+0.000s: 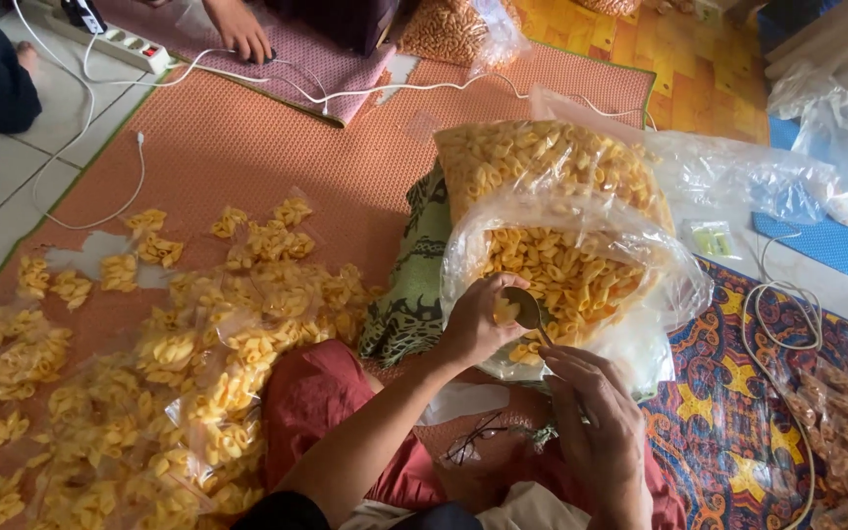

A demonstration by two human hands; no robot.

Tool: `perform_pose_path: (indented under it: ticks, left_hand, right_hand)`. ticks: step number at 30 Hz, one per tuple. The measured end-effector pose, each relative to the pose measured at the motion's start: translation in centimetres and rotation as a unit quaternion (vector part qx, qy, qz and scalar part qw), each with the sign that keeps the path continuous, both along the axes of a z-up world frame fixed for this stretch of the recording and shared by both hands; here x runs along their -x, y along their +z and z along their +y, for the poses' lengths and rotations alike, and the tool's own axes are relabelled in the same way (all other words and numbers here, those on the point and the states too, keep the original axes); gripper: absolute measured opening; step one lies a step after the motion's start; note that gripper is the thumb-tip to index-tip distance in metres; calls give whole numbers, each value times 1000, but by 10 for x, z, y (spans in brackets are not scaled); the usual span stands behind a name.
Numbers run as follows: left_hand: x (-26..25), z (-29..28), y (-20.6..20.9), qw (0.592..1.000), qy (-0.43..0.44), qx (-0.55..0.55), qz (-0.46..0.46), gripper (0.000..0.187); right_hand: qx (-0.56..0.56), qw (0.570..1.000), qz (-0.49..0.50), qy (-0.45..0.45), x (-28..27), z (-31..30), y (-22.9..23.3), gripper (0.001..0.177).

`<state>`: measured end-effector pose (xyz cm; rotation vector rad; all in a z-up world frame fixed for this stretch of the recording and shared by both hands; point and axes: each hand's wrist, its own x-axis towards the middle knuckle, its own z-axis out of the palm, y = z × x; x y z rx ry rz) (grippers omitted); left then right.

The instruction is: Manually packaging snacks by scooping them from a large bulk bag into small plastic bags using a spoon.

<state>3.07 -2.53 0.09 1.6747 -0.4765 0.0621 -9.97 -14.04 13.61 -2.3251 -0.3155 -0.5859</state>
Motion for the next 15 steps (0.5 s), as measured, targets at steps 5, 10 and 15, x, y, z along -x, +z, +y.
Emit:
perform_pose_path:
  ticks: [5,10,15]
  left_hand:
    - [-6,4,-3,998,-25,-45,-26,56]
    - [-19,6,0,996,-67,-49,-18,48]
    - [-27,-3,-17,996,-68,-3,-55,47]
  right_hand:
    - [43,999,24,-1,0,10,-1,30]
    - [52,998,13,-32,-2,18,4,27]
    - [17,988,-36,-147,-20,30,15,16]
